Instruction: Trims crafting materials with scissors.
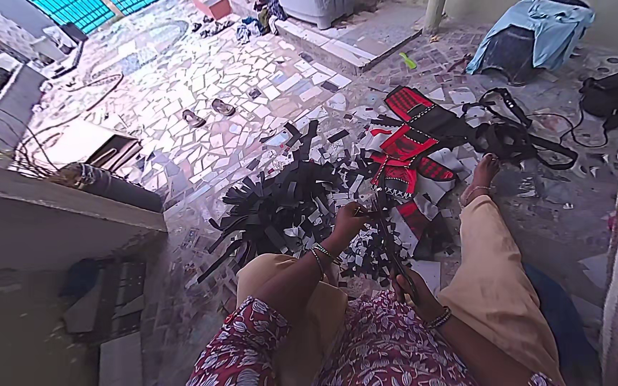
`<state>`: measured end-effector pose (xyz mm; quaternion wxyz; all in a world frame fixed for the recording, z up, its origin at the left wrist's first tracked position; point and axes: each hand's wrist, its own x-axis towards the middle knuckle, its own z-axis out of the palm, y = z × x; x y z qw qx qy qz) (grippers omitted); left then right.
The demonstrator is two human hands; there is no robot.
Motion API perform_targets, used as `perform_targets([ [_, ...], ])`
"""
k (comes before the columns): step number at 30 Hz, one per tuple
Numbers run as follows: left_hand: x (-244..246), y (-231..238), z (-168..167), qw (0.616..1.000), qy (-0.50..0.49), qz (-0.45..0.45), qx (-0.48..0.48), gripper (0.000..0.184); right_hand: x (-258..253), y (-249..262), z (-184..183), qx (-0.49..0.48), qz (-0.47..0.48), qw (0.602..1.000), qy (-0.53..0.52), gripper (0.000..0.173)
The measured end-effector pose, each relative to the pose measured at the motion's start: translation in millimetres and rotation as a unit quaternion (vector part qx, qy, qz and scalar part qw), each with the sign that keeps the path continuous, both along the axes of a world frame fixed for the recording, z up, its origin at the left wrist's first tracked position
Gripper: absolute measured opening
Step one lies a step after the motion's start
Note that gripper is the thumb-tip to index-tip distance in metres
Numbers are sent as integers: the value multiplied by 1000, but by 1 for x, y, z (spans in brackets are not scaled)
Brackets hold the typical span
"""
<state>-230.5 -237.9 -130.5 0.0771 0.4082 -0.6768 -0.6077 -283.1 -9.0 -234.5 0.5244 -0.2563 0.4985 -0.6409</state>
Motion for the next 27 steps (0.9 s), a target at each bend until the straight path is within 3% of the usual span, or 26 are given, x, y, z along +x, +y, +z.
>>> perform_targets([
  [27, 2, -2, -1, 1000, -16, -7, -19, 22, -1, 2, 8, 13, -3, 1000, -21, 49],
])
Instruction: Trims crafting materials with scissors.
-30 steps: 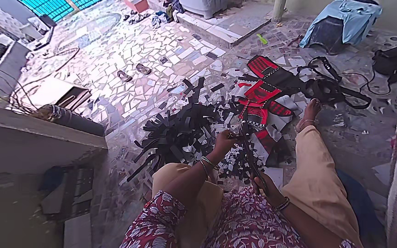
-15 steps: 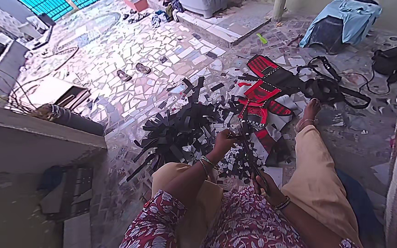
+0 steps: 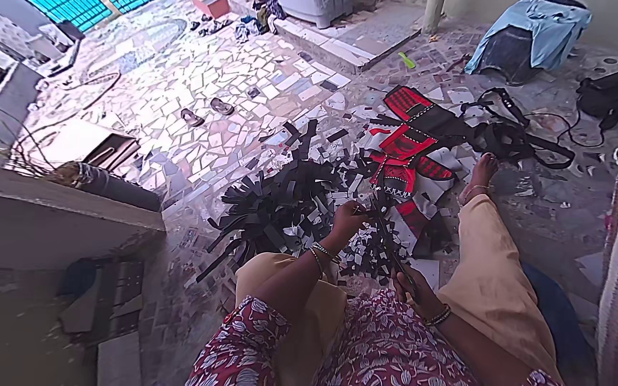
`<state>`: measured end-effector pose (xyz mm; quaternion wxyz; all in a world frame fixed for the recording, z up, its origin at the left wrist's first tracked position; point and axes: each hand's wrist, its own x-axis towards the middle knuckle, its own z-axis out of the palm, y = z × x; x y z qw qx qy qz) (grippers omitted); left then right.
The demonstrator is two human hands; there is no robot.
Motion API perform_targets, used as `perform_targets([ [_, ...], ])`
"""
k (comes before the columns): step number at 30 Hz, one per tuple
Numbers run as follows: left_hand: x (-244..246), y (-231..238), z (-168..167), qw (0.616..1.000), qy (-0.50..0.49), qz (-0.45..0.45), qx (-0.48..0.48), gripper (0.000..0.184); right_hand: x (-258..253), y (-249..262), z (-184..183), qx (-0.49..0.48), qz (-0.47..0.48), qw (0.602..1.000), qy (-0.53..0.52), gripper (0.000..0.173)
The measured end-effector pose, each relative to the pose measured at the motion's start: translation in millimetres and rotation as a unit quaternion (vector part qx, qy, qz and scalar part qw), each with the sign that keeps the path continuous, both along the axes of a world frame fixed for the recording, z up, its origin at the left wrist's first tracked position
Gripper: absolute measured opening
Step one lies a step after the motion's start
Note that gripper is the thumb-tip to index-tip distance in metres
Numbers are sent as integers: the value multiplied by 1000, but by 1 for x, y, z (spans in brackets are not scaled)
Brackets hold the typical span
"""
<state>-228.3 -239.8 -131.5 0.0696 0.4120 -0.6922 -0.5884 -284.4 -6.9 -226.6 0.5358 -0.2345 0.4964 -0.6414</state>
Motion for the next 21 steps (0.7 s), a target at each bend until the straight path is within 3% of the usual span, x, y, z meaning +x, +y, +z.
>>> perform_targets([
  [7, 0, 0, -2, 1000, -5, -11, -7, 21, 1, -1, -4, -12, 18, 1000, -21, 61],
  [21, 0, 3, -3, 999, -4, -34, -16, 21, -1, -1, -8, -8, 23, 1000, 6, 65],
])
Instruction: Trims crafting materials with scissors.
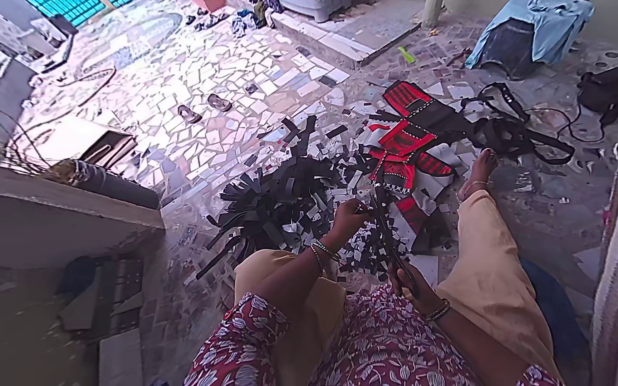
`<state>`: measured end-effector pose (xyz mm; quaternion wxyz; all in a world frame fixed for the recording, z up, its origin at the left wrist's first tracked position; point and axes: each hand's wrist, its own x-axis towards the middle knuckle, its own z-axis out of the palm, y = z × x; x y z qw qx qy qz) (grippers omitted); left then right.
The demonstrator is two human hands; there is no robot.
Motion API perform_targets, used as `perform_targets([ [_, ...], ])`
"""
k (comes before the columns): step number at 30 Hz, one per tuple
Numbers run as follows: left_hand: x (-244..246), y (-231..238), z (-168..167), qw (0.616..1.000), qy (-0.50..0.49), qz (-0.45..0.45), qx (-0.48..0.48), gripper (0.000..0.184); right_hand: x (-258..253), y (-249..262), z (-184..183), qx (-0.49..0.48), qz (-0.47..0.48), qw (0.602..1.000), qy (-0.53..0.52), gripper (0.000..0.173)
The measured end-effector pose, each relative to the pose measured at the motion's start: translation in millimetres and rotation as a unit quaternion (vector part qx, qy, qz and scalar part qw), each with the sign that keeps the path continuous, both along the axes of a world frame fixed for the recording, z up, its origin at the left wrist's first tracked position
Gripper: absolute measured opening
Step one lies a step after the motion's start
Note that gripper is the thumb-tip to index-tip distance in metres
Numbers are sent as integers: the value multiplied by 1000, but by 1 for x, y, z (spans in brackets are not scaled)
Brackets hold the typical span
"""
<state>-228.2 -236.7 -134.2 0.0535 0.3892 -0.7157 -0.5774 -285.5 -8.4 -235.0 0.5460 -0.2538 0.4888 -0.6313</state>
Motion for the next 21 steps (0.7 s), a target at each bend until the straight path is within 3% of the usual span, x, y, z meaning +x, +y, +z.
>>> perform_targets([
  [17, 0, -1, -2, 1000, -9, 2, -6, 19, 0, 1, 6, 7, -22, 1000, 8, 61],
  [21, 0, -1, -2, 1000, -10, 0, -9, 20, 0, 2, 9, 21, -29, 999, 9, 52],
])
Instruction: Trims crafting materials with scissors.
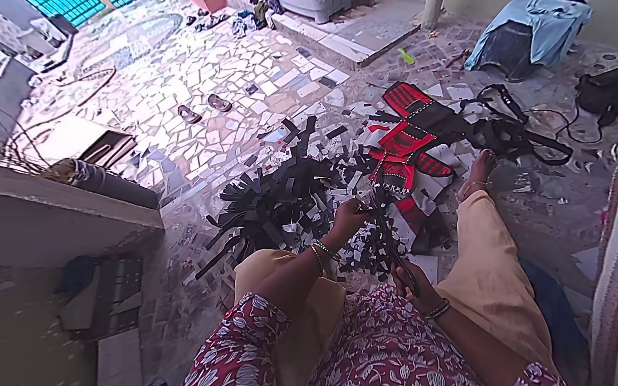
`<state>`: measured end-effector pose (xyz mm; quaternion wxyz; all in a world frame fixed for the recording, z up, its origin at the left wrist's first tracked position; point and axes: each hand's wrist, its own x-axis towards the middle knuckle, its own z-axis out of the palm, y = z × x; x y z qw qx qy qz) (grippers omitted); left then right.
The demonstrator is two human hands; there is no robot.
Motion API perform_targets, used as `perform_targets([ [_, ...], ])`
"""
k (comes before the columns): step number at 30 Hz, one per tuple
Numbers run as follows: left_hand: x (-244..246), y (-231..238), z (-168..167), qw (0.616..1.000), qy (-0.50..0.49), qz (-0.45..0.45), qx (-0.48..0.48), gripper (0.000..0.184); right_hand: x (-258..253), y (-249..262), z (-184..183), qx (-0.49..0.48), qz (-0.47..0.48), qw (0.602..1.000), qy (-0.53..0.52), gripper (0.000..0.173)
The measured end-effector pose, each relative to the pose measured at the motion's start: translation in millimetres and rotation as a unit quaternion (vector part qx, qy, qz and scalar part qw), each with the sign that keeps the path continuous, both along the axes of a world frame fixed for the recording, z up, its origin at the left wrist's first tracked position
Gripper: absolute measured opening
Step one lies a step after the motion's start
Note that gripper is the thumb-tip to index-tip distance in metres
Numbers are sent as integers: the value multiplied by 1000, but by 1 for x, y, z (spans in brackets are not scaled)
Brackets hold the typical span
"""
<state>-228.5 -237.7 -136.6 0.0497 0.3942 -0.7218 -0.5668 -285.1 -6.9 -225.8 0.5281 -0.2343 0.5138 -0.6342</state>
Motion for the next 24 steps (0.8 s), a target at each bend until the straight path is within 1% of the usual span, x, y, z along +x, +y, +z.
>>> perform_targets([
  [4, 0, 0, 1, 1000, 2, 1, 0, 19, 0, 0, -2, -7, 1, 1000, 16, 51],
  [12, 1, 1, 1, 1000, -1, -6, 2, 21, 0, -2, -6, 1, 19, 999, -29, 54],
  [16, 1, 2, 1, 1000, -4, -16, 5, 21, 0, -2, -9, -8, 19, 1000, -17, 59],
  [20, 1, 3, 0, 1000, 5, -21, 6, 20, 0, -2, -10, -10, 22, 1000, -14, 60],
  [22, 1, 3, 0, 1000, 6, -23, 6, 20, 0, -2, -9, -1, 20, 1000, -9, 59],
  [24, 1, 2, 0, 1000, 2, -25, 4, 20, -1, -2, -7, 6, 14, 1000, -9, 54],
])
